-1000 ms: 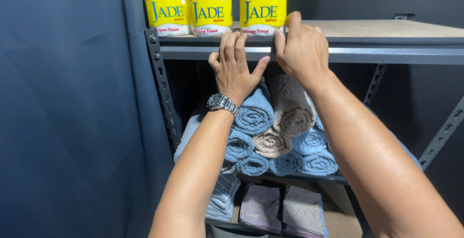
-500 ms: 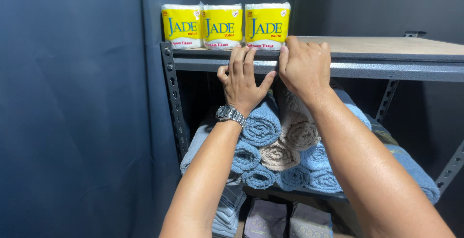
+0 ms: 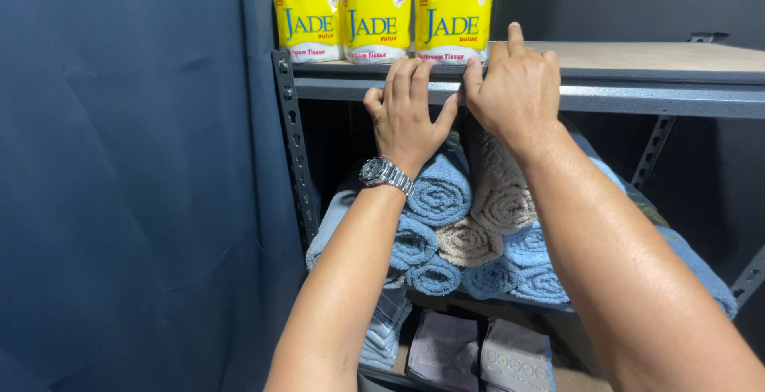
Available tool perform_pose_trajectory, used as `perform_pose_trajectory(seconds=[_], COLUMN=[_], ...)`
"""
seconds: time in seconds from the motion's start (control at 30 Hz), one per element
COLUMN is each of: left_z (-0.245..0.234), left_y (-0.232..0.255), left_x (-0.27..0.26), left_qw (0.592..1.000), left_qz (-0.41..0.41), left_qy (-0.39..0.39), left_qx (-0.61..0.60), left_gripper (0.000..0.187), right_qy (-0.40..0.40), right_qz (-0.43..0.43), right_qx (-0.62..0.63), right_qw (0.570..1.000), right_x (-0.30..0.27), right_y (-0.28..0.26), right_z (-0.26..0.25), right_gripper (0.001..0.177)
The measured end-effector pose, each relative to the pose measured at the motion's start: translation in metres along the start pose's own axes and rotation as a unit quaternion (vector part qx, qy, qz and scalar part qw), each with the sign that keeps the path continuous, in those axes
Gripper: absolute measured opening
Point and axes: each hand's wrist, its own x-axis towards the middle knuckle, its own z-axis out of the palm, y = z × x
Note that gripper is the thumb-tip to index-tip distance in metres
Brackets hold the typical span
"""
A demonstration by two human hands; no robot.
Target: The person sits on the floor and repeatedly picks up rolls of toilet paper from a white bucket. They place the rolls onto a metal shelf, stacking them in rows next to existing packages.
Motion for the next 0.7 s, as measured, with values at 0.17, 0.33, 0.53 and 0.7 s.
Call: perform_pose_trajectory(seconds=[0.17, 0.33, 0.53, 0.7], left_z=[-0.007, -0.011, -0.015, -0.017], left_y=[-0.002, -0.004, -0.002, -0.005], left_x=[0.011, 0.012, 0.01, 0.005], left_qw=[1.0, 0.999, 0.998, 0.997], left_qz=[0.012, 0.006, 0.011, 0.026], left_qy=[-0.018, -0.035, -0.036, -0.058], left_qx=[-0.013, -0.022, -0.047, -0.038], left_gripper=[0.051, 0.052, 0.054, 0.058], right_qy=[-0.027, -0.033, -0.054, -0.062], right_qz=[0.0, -0.009, -0.01, -0.02], right_qx=[0.026, 0.02, 0.031, 0.043], right_qw=[0.999, 0.999, 0.998, 0.997], right_x=[0.001, 0.001, 0.001, 0.0], right_y=[0.002, 0.002, 0.002, 0.003], right_z=[-0.002, -0.005, -0.019, -0.018], right_gripper=[0.06, 0.059, 0.054, 0.053])
